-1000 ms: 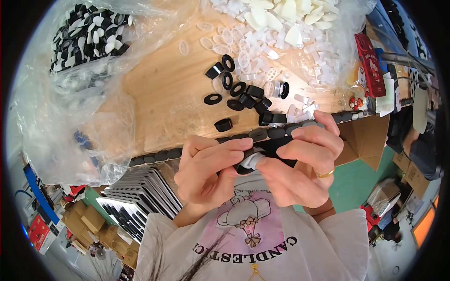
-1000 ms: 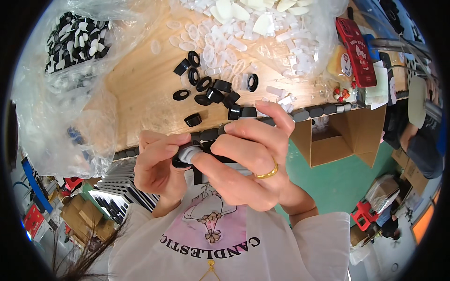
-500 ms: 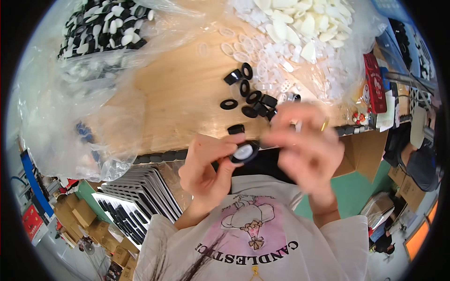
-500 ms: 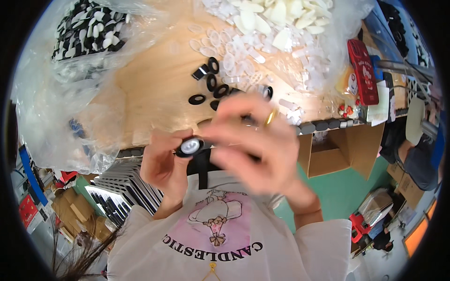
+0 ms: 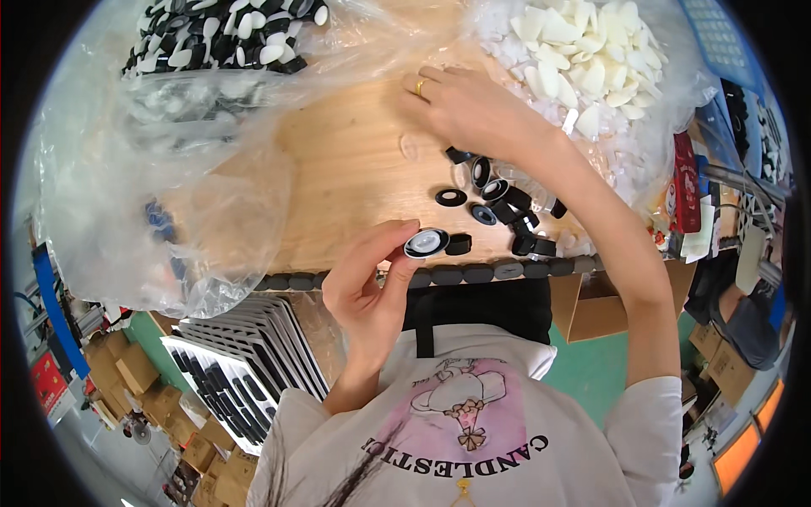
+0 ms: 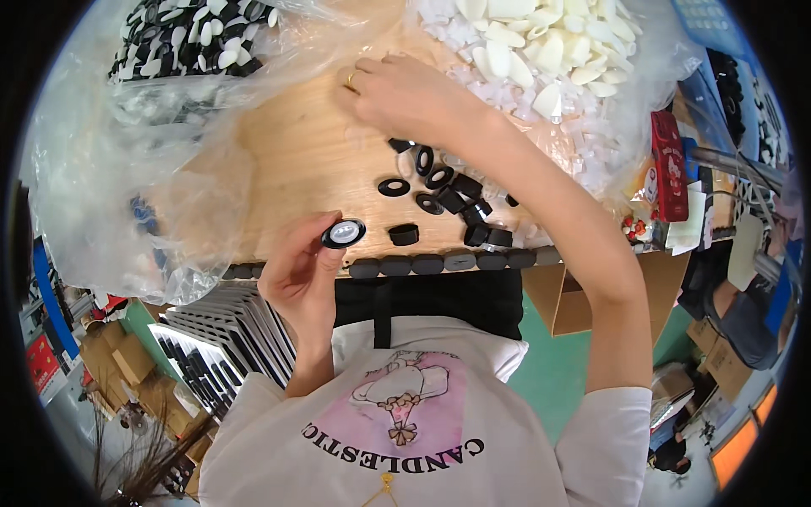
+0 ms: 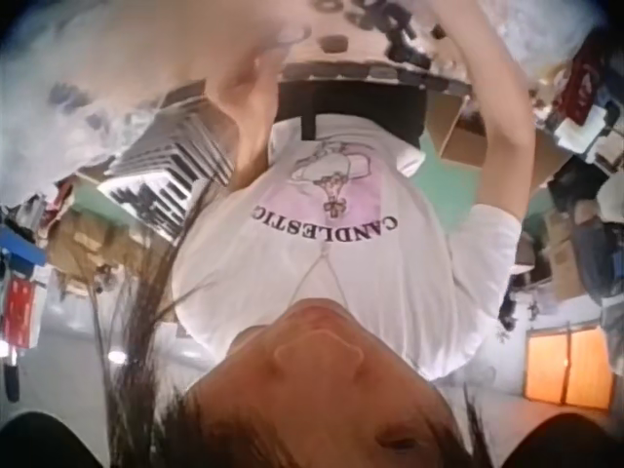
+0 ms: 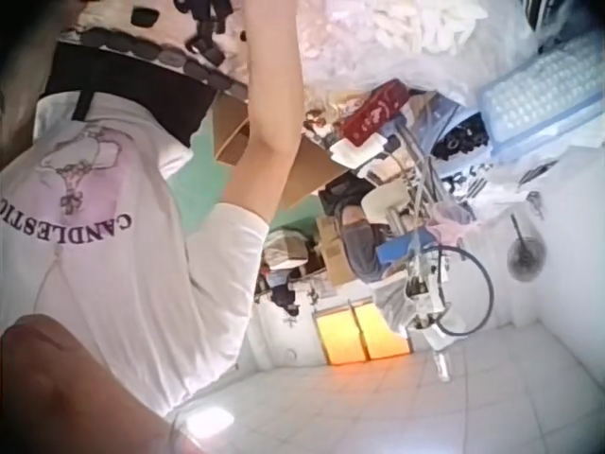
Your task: Manually inserting white silicone or plastic inserts into black circular rings at an assembly station.
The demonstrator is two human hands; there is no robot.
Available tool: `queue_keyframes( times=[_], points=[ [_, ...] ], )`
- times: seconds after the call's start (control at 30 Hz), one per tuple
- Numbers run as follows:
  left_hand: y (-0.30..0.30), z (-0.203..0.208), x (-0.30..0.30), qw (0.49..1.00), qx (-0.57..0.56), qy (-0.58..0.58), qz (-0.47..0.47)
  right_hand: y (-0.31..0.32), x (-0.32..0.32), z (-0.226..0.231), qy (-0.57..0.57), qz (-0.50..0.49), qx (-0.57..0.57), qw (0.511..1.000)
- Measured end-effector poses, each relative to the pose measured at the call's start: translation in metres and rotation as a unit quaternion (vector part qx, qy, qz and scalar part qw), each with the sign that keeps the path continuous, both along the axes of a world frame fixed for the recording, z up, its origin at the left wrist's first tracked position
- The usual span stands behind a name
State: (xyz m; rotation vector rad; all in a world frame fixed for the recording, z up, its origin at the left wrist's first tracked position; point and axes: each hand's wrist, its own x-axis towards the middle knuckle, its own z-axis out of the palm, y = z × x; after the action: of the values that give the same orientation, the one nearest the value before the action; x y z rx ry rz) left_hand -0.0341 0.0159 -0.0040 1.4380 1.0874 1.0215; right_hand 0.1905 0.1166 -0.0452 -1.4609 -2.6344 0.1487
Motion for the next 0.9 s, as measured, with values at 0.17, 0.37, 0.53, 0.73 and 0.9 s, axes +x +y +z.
queue_keyframes(
  times=[0.17,0.37,0.53,0.73,0.9],
  points=[
    [-0.001,-0.010,-0.005,0.996,-0.057,0.019,0.061,-0.013,-0.012,0.016,0.234,-0.008,-0.077,0.969],
    [0.000,-0.014,-0.020,0.992,-0.069,0.022,0.100,-0.015,-0.030,0.016,0.072,-0.003,-0.159,0.985],
    [-0.002,-0.004,-0.014,0.994,-0.089,-0.017,0.066,-0.041,-0.025,0.048,0.342,-0.091,-0.181,0.918],
    [-0.006,0.007,0.005,0.997,-0.074,-0.002,-0.009,-0.122,-0.037,0.050,0.471,-0.099,0.104,0.871],
    [-0.012,0.015,0.013,0.998,-0.043,0.041,-0.036,-0.142,-0.039,0.056,0.418,-0.130,0.156,0.886]
  ],
)
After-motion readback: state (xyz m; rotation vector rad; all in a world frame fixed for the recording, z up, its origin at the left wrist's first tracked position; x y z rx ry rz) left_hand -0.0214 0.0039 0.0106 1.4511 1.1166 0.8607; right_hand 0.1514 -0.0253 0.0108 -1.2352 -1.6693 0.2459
